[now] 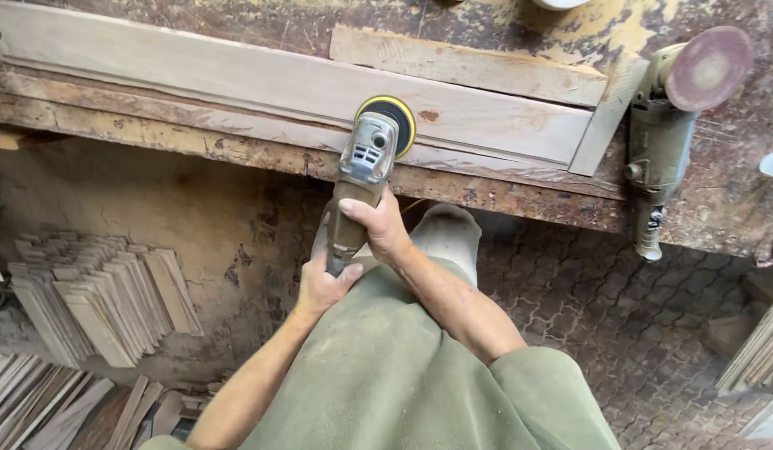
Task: Sanding wooden boards and applying filler/glue to holes in a workshop.
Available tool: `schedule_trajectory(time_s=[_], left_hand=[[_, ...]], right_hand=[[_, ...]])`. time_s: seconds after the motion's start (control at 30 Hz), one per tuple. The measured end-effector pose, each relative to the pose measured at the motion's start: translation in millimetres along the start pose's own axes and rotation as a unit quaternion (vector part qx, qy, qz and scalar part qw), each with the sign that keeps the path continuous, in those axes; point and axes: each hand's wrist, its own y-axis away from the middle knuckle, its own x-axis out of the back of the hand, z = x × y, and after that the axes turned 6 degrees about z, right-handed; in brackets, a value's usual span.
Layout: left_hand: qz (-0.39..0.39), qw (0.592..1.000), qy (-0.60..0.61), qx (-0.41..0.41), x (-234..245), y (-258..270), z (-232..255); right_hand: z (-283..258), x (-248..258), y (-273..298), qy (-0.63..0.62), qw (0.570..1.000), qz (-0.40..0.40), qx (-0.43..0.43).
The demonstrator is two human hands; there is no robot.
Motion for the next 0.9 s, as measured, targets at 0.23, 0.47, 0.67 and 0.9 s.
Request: schedule_trajectory(time_s=[0.23,0.47,0.67,0.9], left_hand=[[0.034,0.987,0.04,-0.15,-15.7,-0.4,51.8],[0.028,0.984,0.011,-0.177,-42.4,-11.1,34.4],[0.025,0.995,-0.008,-0.093,-33.0,-4.7,52.1],[0.014,0.997,0.004,-0.073,-41.5,-4.2,37.6]], right_hand=[[-20.5,27.4,-13.0,-0.053,0.997,-0.049,-0.032],[-22.7,53.5,-23.4,-0.066,0.996,-0.053,-0.038],[-9.0,44.6,-26.7,-0.034,0.998,-0.045,-0.003],[-16.5,38.0,-24.7,-0.036,0.999,-0.029,-0.024]])
